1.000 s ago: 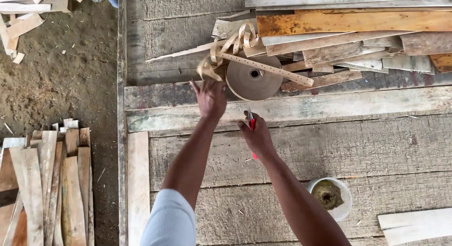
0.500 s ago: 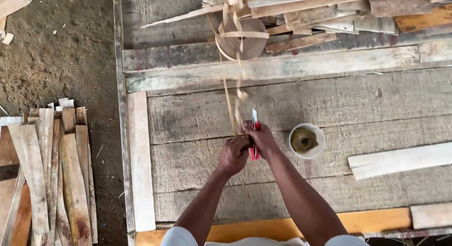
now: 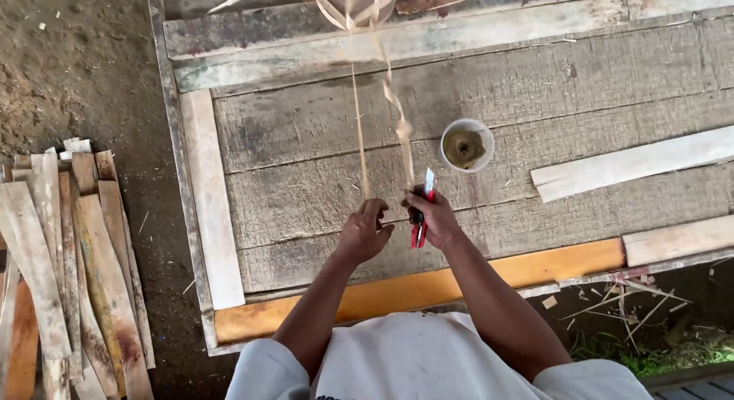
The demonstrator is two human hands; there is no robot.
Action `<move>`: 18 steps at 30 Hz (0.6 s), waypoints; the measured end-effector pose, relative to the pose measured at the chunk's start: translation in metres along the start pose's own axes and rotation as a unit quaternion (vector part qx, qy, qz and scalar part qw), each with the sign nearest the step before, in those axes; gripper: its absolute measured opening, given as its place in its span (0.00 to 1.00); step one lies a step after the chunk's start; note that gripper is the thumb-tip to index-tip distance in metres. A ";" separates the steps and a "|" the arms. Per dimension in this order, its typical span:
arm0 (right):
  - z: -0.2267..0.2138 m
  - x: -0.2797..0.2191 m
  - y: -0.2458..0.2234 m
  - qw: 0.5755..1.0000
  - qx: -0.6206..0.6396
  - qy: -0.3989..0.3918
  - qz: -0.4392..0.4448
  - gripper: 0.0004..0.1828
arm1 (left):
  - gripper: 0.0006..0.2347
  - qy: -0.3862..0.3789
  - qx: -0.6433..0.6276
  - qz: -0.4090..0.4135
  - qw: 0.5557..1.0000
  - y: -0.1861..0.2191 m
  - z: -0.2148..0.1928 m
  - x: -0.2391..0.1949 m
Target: Applying glue to thin wood strips and attaching them to a wooden frame.
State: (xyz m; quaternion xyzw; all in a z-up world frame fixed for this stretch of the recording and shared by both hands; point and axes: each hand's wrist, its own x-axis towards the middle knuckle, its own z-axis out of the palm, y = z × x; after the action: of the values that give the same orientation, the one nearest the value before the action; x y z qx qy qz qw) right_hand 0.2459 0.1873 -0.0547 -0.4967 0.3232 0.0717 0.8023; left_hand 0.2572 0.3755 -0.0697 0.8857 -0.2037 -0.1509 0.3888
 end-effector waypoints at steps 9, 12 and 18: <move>-0.040 -0.010 0.041 1.000 0.026 -0.010 0.014 0.10 | 0.18 -0.214 0.019 -0.099 0.972 0.009 -0.003 -0.025; -0.038 -0.023 0.037 0.999 0.035 -0.002 0.008 0.11 | 0.26 -0.206 0.036 -0.155 0.965 0.017 -0.018 -0.022; -0.027 -0.069 0.010 0.923 -0.312 -0.224 0.019 0.10 | 0.33 -0.248 0.065 -0.209 0.944 0.026 -0.051 -0.017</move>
State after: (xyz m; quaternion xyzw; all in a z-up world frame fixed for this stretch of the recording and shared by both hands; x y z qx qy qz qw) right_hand 0.1760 0.1836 -0.0298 -0.6868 0.1057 0.2933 0.6566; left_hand 0.2582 0.3997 -0.0156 0.8663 -0.1139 -0.4301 0.2271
